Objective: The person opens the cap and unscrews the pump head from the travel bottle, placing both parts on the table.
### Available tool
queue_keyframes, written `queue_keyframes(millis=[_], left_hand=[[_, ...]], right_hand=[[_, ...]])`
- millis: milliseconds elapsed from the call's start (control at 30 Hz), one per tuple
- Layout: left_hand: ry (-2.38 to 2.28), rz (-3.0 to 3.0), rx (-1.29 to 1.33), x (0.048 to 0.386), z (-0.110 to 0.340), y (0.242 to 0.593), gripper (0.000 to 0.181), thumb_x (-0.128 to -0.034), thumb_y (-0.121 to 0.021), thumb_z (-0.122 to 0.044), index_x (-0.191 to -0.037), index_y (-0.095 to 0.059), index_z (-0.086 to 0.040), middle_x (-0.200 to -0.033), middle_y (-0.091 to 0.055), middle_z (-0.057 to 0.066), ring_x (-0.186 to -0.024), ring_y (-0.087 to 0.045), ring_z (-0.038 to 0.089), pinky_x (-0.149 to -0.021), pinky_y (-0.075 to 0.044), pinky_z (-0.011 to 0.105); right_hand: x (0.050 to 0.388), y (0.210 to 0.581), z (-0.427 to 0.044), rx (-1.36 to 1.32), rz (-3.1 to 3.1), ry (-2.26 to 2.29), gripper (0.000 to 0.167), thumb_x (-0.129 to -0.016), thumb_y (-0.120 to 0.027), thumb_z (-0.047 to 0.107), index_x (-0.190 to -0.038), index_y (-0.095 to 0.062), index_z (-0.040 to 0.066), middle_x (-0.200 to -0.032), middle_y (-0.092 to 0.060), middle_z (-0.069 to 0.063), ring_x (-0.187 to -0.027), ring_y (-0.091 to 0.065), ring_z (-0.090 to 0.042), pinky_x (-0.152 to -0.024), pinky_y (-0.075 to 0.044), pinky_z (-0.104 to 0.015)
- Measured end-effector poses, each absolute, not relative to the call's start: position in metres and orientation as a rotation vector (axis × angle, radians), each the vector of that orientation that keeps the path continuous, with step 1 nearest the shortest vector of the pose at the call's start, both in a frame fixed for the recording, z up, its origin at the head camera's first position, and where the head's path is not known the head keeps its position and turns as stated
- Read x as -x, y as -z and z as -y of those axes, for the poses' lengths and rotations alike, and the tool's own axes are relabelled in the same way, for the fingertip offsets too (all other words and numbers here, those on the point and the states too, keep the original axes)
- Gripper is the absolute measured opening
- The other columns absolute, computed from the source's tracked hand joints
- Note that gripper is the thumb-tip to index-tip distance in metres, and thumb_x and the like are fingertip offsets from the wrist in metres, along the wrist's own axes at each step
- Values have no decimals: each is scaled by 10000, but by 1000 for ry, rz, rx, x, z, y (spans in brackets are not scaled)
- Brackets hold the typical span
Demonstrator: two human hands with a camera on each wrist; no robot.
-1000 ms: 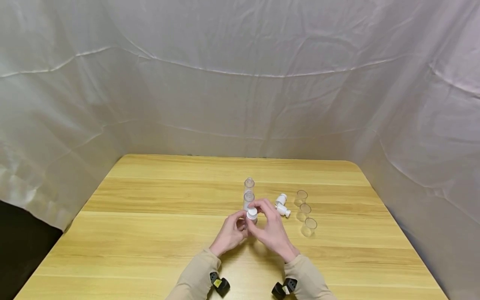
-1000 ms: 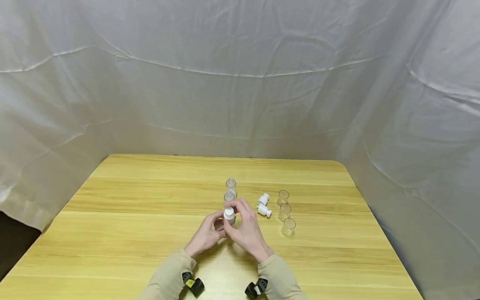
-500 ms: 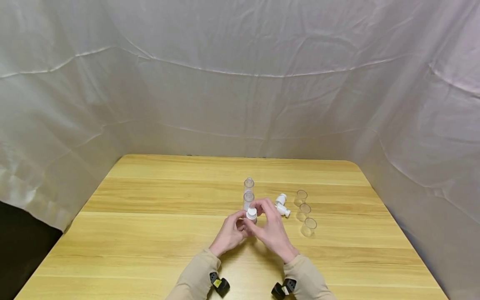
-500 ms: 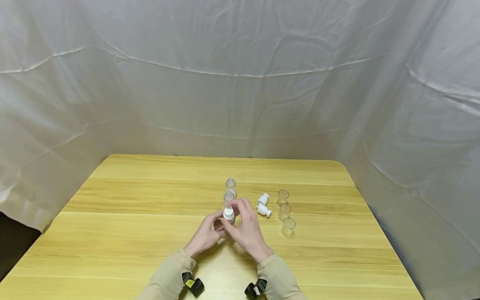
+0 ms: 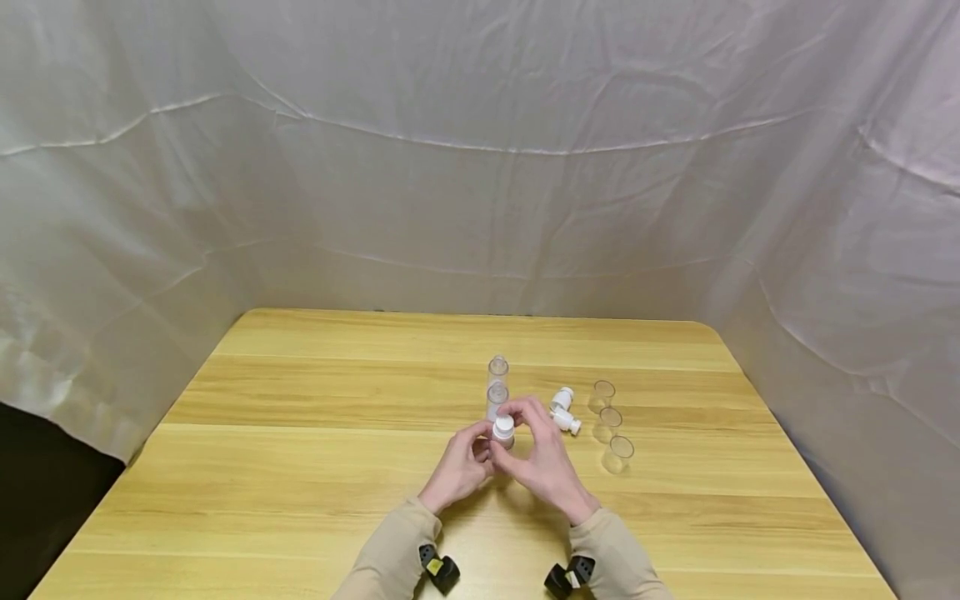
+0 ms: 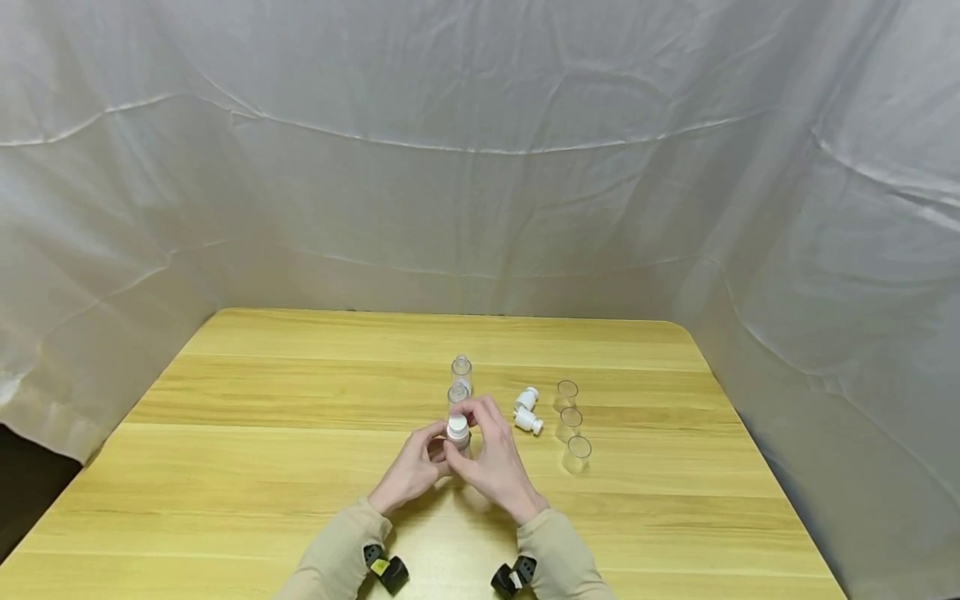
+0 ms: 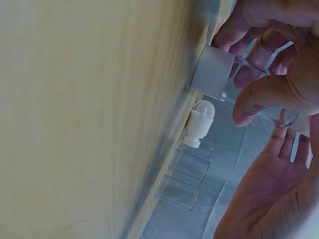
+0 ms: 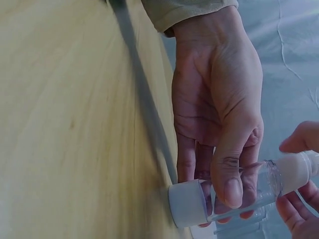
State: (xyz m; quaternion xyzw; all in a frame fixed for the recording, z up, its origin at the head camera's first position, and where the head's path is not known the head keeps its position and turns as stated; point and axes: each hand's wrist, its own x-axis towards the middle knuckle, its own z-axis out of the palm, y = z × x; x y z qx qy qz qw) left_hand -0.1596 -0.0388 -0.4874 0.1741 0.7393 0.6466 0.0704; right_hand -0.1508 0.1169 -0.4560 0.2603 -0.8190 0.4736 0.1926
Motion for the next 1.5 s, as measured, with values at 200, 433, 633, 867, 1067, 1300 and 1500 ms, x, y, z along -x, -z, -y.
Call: queue_keyframes(millis=[200,433,633,867,1067,1300,1500], left_hand=[[-1930,-2238,-542,160,39,487,416,-759,-587,206,-1170,-602,142,-1215,-623,322,-1130,-655,367,-953,-579,227],[-1954,-2194,-513,159,39,486,423,-761,-610,203,-1181,-590,156,-1241,-603,340,-1122,-661,364,-951,-587,242],[-1943,-2202,-500,160,38,486,438,-747,-597,201,-1181,-593,146,-1242,-605,330,-1109,-661,348,-945,-584,225],[-1941,-2217,-530,160,39,487,417,-762,-589,203,-1175,-594,149,-1242,-610,331,-1160,-641,414,-981,-582,279],[-1967,-2168,-524,159,40,487,419,-776,-625,200,-1191,-573,166,-1255,-592,354,-1164,-646,421,-982,-583,286],[-1935,-2218,-511,159,39,487,422,-768,-613,196,-1186,-594,144,-1231,-615,327,-1112,-657,350,-931,-577,212],[-1934,-2235,-534,160,39,488,436,-756,-583,208,-1188,-593,151,-1225,-621,331,-1120,-655,370,-945,-575,211]], right_hand=[[152,457,-114,-713,2250,-1293,395,-744,-842,71,-1066,-613,82,-1035,-620,-41,-891,-543,-106,-775,-530,-329],[153,459,-112,-699,2206,-1255,360,-733,-824,-28,-1027,-634,55,-987,-647,-64,-848,-591,-159,-735,-563,-315],[151,458,-113,-724,2236,-1271,348,-740,-784,-34,-1041,-638,59,-1028,-655,-66,-927,-631,-187,-846,-583,-311],[151,457,-114,-696,2273,-1327,403,-748,-830,68,-1084,-610,34,-1065,-630,-70,-956,-584,-137,-845,-564,-372],[153,458,-113,-661,2232,-1278,388,-739,-857,51,-1041,-614,59,-997,-634,-53,-873,-574,-110,-762,-555,-304],[152,456,-112,-700,2220,-1302,341,-736,-807,-27,-1027,-636,24,-1000,-650,-65,-923,-626,-154,-843,-587,-259],[150,456,-112,-701,2257,-1368,392,-751,-799,19,-1098,-619,-13,-1068,-633,-83,-994,-600,-160,-909,-572,-337]])
